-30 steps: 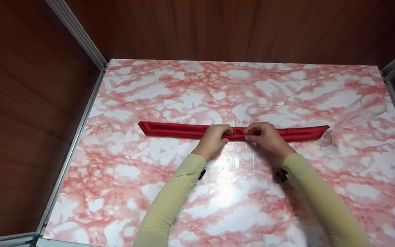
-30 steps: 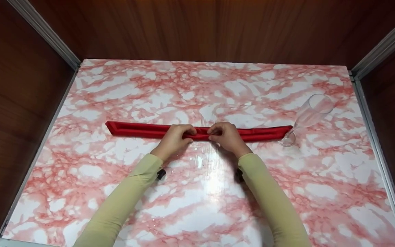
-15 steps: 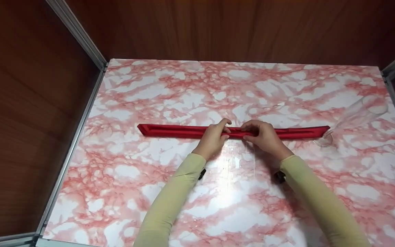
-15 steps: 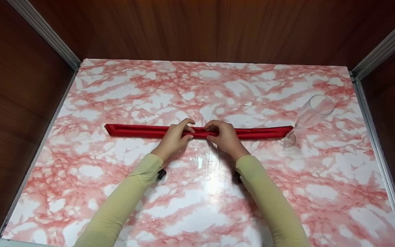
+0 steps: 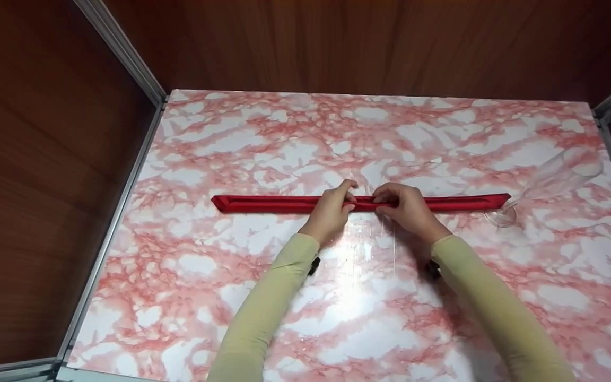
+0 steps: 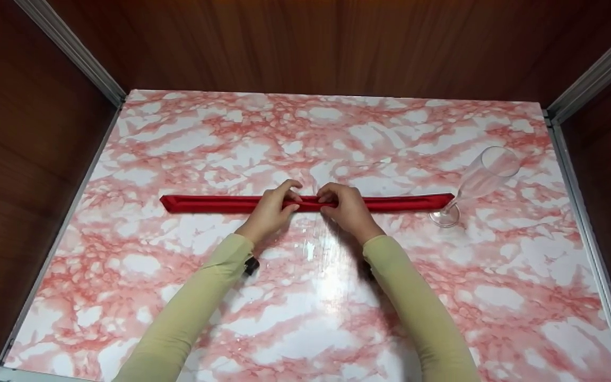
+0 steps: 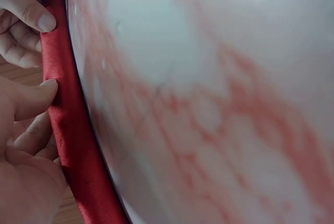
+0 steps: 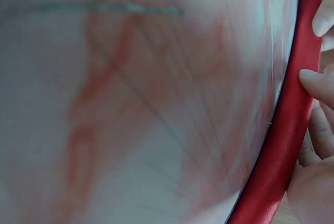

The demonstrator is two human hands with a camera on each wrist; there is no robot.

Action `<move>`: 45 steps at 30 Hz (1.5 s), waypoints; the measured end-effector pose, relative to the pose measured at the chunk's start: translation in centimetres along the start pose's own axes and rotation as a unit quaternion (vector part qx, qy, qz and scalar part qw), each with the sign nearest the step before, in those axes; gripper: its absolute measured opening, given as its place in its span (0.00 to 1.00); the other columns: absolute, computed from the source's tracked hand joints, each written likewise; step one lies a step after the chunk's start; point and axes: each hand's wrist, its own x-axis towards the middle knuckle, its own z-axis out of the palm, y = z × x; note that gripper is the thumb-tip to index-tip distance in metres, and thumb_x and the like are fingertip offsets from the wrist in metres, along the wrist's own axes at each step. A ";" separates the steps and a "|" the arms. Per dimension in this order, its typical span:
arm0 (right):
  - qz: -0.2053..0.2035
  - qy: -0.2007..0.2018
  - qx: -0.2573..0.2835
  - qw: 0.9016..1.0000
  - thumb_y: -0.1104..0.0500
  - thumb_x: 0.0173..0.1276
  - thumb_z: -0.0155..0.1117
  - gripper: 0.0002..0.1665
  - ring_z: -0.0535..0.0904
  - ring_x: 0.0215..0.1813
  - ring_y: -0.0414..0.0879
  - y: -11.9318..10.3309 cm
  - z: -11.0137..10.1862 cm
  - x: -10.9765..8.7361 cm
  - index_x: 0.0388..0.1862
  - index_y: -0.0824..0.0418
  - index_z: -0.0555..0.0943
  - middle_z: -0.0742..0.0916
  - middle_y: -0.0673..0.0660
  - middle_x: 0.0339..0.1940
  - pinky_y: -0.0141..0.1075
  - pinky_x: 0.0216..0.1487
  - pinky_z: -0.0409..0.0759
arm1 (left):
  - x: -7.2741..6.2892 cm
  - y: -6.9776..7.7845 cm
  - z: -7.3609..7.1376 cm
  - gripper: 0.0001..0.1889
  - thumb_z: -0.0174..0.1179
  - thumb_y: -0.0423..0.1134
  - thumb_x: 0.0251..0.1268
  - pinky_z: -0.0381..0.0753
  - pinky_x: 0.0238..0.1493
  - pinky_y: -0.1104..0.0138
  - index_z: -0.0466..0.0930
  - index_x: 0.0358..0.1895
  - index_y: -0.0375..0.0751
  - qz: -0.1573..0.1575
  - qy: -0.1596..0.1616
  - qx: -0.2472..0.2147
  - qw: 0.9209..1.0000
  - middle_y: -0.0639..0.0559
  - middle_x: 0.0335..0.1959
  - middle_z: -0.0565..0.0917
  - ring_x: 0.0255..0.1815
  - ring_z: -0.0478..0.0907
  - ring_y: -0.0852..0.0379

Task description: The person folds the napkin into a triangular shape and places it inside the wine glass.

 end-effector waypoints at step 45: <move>-0.007 0.004 0.011 1.000 0.75 0.58 0.66 0.15 0.81 0.46 0.51 -0.4 -0.2 0.4 0.45 0.69 0.82 0.86 0.60 0.41 0.43 0.48 0.78 | 1.5 0.0 0.5 0.03 0.64 0.32 0.61 0.74 0.47 0.69 0.87 0.35 0.39 -0.011 0.037 0.040 0.998 0.52 0.33 0.86 0.39 0.80 0.56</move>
